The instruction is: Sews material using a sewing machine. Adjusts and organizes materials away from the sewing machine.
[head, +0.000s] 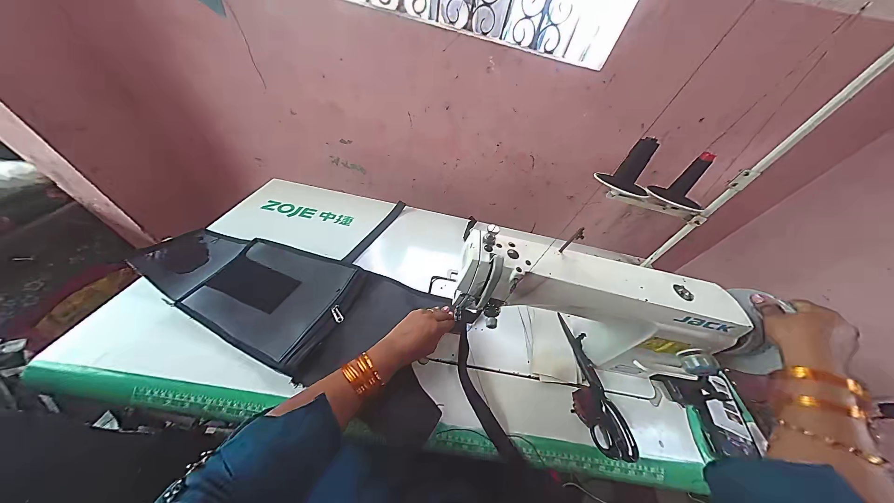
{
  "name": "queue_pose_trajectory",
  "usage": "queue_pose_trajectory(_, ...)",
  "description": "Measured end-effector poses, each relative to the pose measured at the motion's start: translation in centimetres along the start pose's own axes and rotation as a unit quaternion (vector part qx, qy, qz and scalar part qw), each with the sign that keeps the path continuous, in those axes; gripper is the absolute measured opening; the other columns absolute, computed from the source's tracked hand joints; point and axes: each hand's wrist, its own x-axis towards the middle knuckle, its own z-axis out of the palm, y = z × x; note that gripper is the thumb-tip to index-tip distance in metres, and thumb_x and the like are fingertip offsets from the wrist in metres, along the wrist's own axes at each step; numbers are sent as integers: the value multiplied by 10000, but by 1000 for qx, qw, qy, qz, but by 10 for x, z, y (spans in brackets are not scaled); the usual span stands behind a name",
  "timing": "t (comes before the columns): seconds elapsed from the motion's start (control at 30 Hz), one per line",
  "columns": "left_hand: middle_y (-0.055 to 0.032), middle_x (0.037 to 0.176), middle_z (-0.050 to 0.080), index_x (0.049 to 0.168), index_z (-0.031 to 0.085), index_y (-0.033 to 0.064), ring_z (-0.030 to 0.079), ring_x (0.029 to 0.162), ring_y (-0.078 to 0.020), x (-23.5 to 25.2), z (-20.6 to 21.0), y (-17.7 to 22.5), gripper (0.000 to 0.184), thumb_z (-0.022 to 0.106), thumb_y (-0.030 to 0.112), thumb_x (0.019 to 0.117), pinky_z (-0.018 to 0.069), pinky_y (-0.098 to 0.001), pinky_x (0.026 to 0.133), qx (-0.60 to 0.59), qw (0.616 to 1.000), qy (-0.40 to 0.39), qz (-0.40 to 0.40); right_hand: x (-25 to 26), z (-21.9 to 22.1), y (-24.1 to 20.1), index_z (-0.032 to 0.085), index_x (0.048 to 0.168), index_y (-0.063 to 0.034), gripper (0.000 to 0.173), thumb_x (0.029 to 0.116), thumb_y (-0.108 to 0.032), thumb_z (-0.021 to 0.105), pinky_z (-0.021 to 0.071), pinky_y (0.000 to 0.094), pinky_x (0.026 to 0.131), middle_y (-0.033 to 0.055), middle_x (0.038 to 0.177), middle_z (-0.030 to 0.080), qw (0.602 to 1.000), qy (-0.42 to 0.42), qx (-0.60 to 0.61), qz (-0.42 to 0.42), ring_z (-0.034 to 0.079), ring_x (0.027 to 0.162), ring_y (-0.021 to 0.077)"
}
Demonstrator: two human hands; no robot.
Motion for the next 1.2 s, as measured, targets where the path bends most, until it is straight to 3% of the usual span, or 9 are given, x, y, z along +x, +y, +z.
queue_pose_trajectory(0.23, -166, 1160, 757, 1009, 768, -2, 723, 1133, -336, -24, 8, 5, 249, 579, -95, 877, 579, -476, 962, 14, 996, 80, 39, 11, -2, -7, 617, 1216, 135, 505, 1042, -338, 585, 361, 693, 1049, 416, 1303, 555, 1000, 4, -20, 15, 496, 1298, 551)
queue_pose_trajectory(0.43, -175, 1211, 740, 1044, 765, -1, 700, 1178, -350, -21, -1, 4, 278, 624, -127, 841, 563, -502, 982, -8, 999, 43, 16, -53, 52, 42, 485, 1400, 154, 564, 1097, -318, 427, 329, 481, 1186, 366, 1412, 517, 964, 162, 209, -12, 482, 1376, 421)
queue_pose_trajectory(0.63, -152, 1160, 758, 1016, 767, 13, 725, 1128, -319, -20, 3, 1, 218, 569, -9, 928, 583, -479, 946, -4, 997, 72, 17, -137, 90, 48, 569, 1244, 206, 399, 1065, -138, 478, 459, 425, 1054, 386, 1239, 606, 935, 231, 259, -77, 615, 1174, 398)
queue_pose_trajectory(0.73, -146, 1066, 765, 1068, 773, 19, 734, 1066, -316, -11, 1, 8, 231, 596, 119, 957, 589, -461, 930, 1, 997, 69, 36, -218, 103, -26, 583, 1167, 186, 278, 999, -29, 529, 581, 286, 824, 204, 1030, 677, 909, 58, 375, -172, 683, 888, 133)
queue_pose_trajectory(0.8, -132, 988, 766, 959, 776, 19, 737, 1013, -309, -7, 5, 10, 207, 581, 88, 943, 593, -445, 904, 3, 996, 82, 42, -272, 127, -89, 581, 1277, 156, 392, 965, -77, 627, 610, 362, 729, 182, 965, 724, 890, -149, 380, -205, 719, 793, 189)
queue_pose_trajectory(0.9, -142, 953, 762, 904, 761, 14, 744, 966, -312, -10, 7, 11, 216, 558, 67, 956, 597, -452, 877, -10, 995, 101, 16, -319, 152, -156, 321, 1530, 116, 815, 922, -227, 742, 548, 473, 958, 239, 1152, 686, 877, -355, 260, -194, 693, 1018, 327)
queue_pose_trajectory(0.97, -140, 937, 762, 886, 765, 15, 749, 950, -305, -14, 9, 11, 218, 560, 53, 947, 605, -440, 856, -9, 993, 117, 18, -332, 155, -169, 369, 1521, 93, 681, 941, -103, 669, 513, 468, 1010, 262, 1193, 678, 878, -375, 236, -180, 681, 1080, 350)
queue_pose_trajectory(1.07, -138, 952, 762, 886, 764, 13, 744, 981, -301, -17, 10, 14, 209, 561, 33, 933, 598, -425, 881, -11, 993, 112, 16, -354, 159, -156, 572, 1379, 92, 409, 985, -6, 524, 587, 429, 791, 206, 923, 720, 891, -306, 256, -217, 709, 788, 292)
queue_pose_trajectory(1.2, -127, 1215, 728, 1189, 746, 65, 704, 1129, -325, -14, -4, 24, 291, 613, 82, 931, 583, -503, 909, -33, 999, 38, -5, -366, 150, -142, 659, 1251, 110, 332, 980, 17, 492, 579, 385, 681, 153, 746, 683, 888, -275, 263, -259, 671, 652, 242)
